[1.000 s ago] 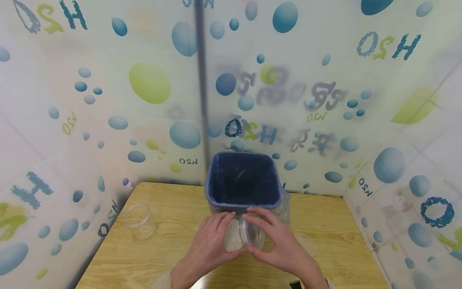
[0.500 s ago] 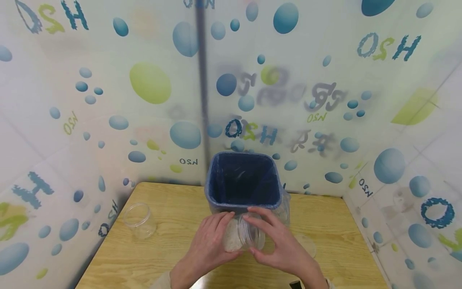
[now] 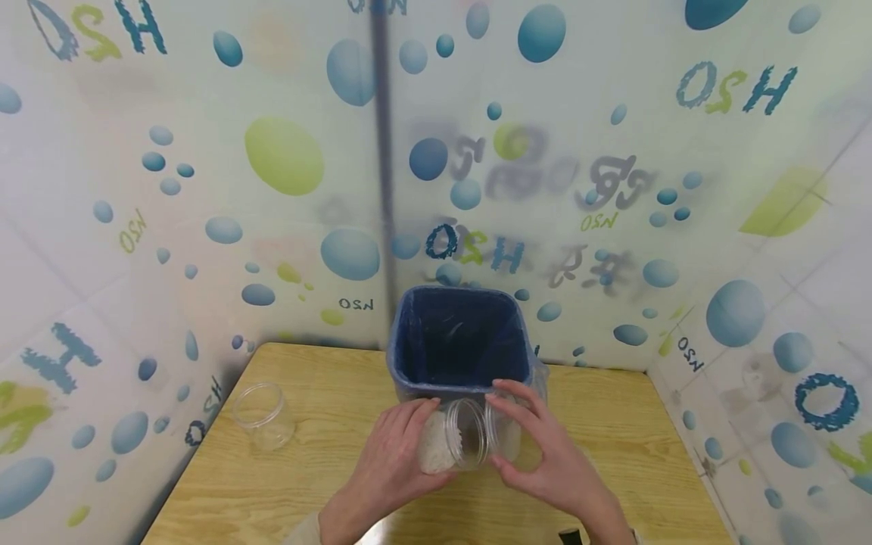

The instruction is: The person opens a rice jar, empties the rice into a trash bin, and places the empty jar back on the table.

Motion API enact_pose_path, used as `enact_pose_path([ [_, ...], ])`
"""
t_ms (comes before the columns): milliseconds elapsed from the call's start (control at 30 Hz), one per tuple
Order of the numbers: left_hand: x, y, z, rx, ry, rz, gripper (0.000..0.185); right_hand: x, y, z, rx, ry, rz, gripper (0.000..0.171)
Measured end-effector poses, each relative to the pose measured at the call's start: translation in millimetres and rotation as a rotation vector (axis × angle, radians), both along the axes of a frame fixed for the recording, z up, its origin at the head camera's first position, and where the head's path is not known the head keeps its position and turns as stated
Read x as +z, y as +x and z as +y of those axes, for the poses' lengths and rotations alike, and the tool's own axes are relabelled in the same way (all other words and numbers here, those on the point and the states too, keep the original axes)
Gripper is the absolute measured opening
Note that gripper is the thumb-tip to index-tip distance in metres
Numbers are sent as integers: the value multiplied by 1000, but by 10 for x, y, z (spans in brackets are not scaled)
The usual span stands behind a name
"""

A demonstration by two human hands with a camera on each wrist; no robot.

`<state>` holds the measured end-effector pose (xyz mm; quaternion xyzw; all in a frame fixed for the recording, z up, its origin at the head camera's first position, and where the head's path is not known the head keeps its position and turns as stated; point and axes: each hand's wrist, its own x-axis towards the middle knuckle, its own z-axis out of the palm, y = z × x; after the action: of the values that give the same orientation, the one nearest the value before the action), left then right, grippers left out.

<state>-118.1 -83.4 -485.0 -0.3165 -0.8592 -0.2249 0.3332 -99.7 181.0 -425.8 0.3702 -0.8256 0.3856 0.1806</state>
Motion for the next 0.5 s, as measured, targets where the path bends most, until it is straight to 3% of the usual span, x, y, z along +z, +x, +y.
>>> enact_pose_path([
  [200, -14, -8, -14, -5, 17, 8, 105, 2, -2, 122, -27, -48, -19, 75],
  [500, -17, -7, -37, -11, 38, 4, 104, -35, -5, 315, -156, -43, 1, 78],
])
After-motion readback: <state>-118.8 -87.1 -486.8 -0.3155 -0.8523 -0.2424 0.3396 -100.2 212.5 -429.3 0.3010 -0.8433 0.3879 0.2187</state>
